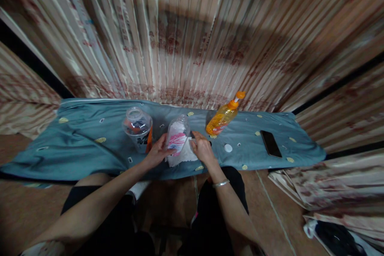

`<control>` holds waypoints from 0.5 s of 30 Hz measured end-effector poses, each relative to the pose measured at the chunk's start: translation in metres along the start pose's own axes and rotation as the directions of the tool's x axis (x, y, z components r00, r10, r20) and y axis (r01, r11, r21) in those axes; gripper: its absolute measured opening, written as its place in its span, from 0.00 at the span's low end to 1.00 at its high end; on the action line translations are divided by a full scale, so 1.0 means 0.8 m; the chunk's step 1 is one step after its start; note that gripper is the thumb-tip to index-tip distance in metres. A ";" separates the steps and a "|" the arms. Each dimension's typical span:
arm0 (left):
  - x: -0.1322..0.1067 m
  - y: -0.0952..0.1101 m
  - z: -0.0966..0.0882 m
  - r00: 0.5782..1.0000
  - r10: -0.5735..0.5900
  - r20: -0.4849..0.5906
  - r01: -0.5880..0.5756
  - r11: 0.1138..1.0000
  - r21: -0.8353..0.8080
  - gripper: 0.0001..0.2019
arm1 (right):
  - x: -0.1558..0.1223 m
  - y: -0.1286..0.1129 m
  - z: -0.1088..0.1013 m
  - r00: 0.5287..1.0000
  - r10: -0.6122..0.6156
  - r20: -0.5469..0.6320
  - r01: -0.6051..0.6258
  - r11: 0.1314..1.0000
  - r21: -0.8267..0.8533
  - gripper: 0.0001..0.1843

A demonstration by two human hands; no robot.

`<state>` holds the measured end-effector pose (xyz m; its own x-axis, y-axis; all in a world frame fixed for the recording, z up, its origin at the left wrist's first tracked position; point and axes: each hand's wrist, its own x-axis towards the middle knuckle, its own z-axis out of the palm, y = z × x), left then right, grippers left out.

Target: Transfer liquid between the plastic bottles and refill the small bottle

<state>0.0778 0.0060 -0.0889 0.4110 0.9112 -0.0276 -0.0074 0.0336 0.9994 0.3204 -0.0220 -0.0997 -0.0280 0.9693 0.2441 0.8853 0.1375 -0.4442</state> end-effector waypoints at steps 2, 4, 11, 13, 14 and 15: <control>0.003 -0.001 0.001 1.000 0.005 -0.001 -0.005 1.000 -0.006 0.30 | 0.023 -0.024 0.012 0.984 0.006 0.179 0.016 0.992 -0.123 0.22; 0.005 -0.005 0.002 1.000 0.000 -0.002 0.000 1.000 -0.008 0.31 | 0.040 -0.039 0.019 0.952 0.020 0.305 0.044 0.978 -0.202 0.17; 0.008 -0.020 0.000 1.000 -0.012 -0.013 0.012 1.000 0.008 0.36 | 0.059 -0.044 0.014 0.929 -0.026 0.370 0.105 0.975 -0.196 0.13; 0.009 -0.022 0.000 1.000 -0.004 0.000 0.004 1.000 0.002 0.35 | 0.065 -0.043 0.013 0.936 -0.034 0.351 0.106 0.976 -0.188 0.12; 0.009 -0.022 0.000 1.000 0.000 0.008 0.000 1.000 -0.004 0.36 | 0.068 -0.042 0.014 0.941 -0.037 0.335 0.104 0.977 -0.183 0.12; 0.010 -0.023 0.000 1.000 0.003 0.016 -0.003 1.000 -0.010 0.36 | 0.070 -0.041 0.015 0.948 -0.042 0.317 0.103 0.979 -0.177 0.11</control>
<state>0.0812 0.0128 -0.1074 0.4259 0.9044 -0.0244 -0.0174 0.0351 0.9992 0.2838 0.0303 -0.0819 -0.2107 0.9773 -0.0230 0.9459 0.1979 -0.2572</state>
